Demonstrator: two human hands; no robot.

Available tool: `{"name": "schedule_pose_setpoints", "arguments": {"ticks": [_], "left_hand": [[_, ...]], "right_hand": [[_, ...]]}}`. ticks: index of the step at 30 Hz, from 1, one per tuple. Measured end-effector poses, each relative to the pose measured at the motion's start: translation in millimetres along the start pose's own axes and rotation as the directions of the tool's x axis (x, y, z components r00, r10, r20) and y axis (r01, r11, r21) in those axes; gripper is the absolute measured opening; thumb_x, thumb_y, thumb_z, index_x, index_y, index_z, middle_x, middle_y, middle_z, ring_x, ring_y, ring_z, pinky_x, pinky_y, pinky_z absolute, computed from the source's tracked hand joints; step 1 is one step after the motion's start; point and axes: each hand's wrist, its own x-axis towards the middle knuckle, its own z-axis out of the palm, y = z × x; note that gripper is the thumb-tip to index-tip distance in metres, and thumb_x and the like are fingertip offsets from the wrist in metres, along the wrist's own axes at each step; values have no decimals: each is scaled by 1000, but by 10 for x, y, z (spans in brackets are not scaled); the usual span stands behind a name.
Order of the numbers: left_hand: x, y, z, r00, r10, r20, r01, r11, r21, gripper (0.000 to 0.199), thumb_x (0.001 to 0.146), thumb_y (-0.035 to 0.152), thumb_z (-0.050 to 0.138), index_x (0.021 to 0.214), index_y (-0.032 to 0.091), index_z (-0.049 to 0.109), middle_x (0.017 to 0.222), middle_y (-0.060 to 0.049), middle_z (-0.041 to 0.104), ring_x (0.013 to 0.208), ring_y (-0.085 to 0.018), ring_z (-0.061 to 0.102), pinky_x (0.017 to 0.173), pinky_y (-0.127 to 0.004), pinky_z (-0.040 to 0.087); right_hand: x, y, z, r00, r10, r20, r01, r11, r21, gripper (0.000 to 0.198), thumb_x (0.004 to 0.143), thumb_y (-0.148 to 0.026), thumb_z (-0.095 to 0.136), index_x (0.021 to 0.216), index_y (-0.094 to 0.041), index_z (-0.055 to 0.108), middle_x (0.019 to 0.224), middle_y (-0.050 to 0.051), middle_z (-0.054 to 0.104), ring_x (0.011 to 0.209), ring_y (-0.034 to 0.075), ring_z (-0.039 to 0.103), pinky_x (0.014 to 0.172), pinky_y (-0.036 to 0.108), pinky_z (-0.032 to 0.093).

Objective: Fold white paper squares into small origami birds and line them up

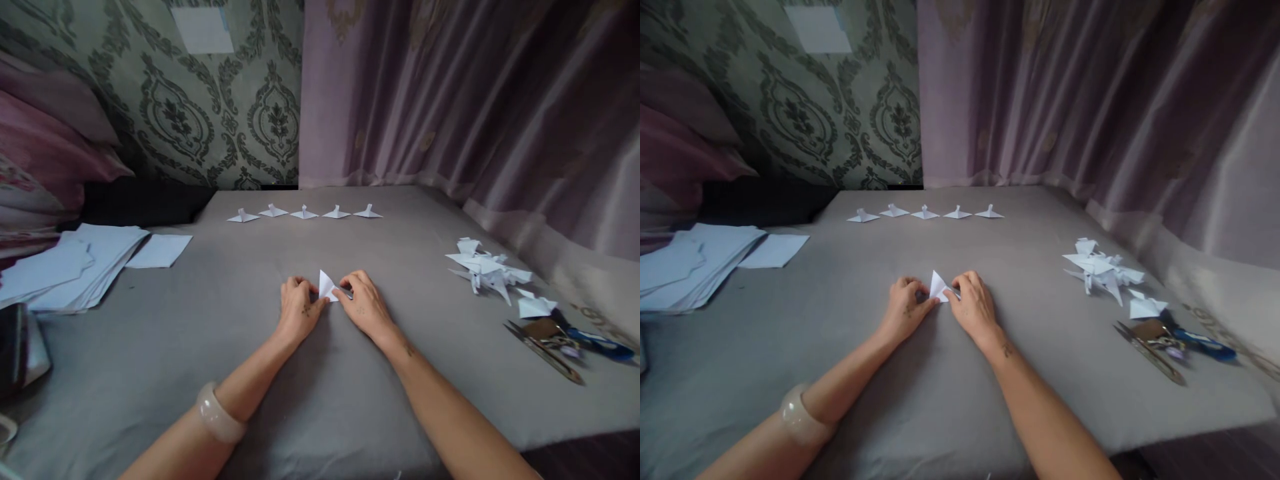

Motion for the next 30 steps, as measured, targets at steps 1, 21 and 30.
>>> {"name": "schedule_pose_setpoints", "arguments": {"ticks": [1, 21, 30], "left_hand": [[14, 19, -6, 1000, -17, 12, 17, 1000, -12, 12, 71, 26, 72, 77, 16, 69, 98, -11, 56, 93, -26, 50, 85, -42, 41], [-51, 339, -225, 890, -117, 441, 455, 148, -878, 28, 64, 28, 81, 85, 14, 68, 55, 4, 58, 49, -4, 51, 50, -15, 42], [-25, 231, -254, 883, -66, 466, 470, 84, -879, 21, 72, 23, 76, 90, 13, 71, 68, 0, 62, 56, -4, 51, 58, -15, 44]], "right_hand": [[0, 9, 3, 1000, -11, 4, 11, 1000, 17, 14, 81, -30, 61, 89, -19, 63, 96, 7, 57, 81, 18, 56, 75, 32, 45], [-249, -523, -271, 957, -22, -290, 162, 869, 467, 21, 82, -25, 59, 62, -21, 55, 65, -1, 53, 58, 12, 47, 58, 26, 39], [-238, -501, -411, 988, 39, 150, -149, 511, 847, 27, 84, -43, 59, 97, -20, 63, 80, 3, 69, 75, 17, 64, 71, 30, 49]]}}
